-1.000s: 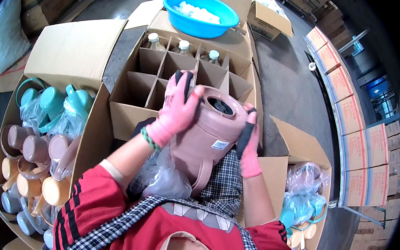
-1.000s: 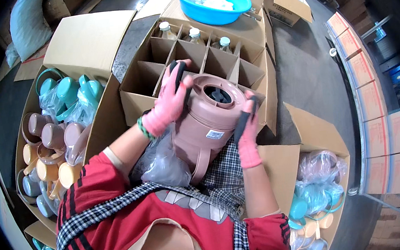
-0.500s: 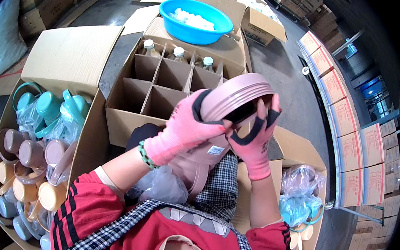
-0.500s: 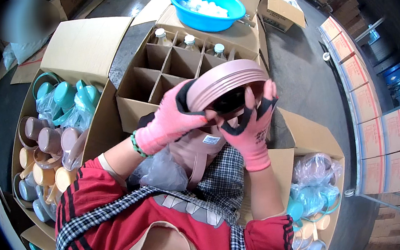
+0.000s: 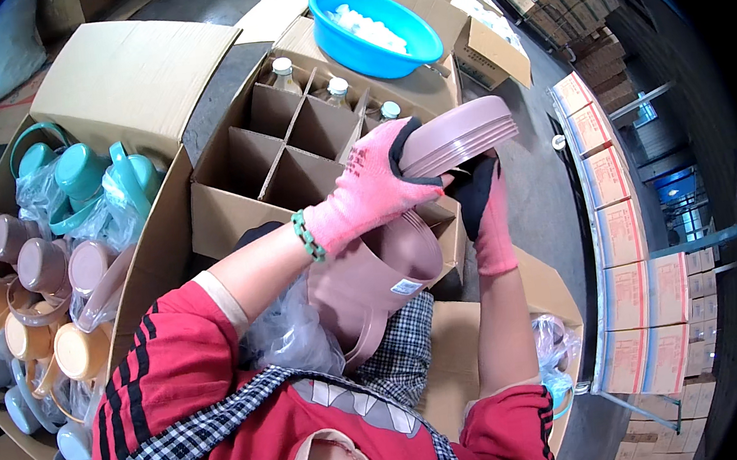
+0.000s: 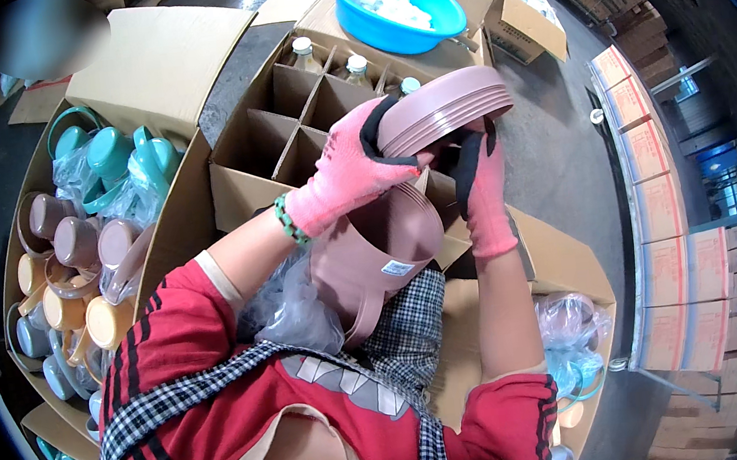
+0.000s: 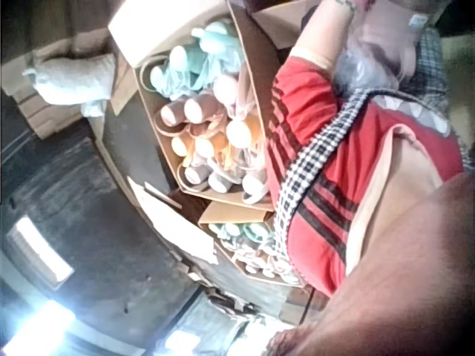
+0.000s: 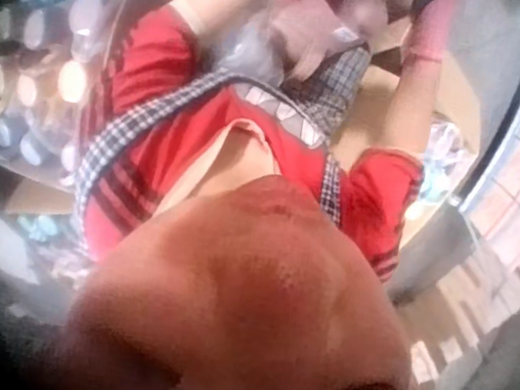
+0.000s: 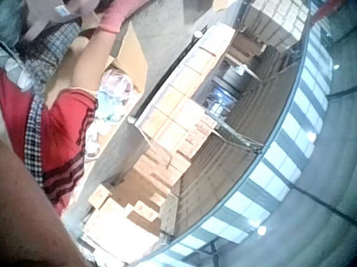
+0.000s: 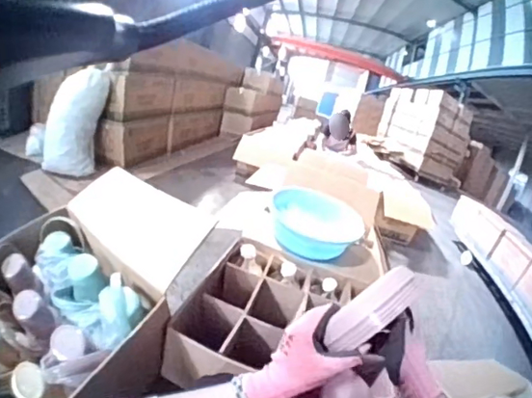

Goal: The person sits on the floor and packs pink thermos-style containers into a cardboard box. They remove the containers from plastic bags, unscrew the lids, place the bodies and lids into the box, and then reassemble them. The person also handles a blue plastic basin and closes the cardboard box flaps.

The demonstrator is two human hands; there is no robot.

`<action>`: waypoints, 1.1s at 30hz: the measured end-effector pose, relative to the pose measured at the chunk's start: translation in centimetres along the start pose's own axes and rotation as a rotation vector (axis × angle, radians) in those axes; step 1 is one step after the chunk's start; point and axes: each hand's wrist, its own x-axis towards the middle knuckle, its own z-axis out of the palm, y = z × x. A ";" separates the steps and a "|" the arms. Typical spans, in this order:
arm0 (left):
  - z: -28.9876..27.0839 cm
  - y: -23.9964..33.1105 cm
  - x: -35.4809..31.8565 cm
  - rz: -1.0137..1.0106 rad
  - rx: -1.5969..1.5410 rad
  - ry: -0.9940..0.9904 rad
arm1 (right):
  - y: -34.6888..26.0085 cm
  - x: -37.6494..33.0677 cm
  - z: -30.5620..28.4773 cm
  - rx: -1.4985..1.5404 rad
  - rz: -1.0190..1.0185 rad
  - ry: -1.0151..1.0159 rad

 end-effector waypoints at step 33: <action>-4.5 -16.9 2.0 -0.766 -0.792 0.708 | 18.5 33.7 12.5 -1.495 -0.206 -0.170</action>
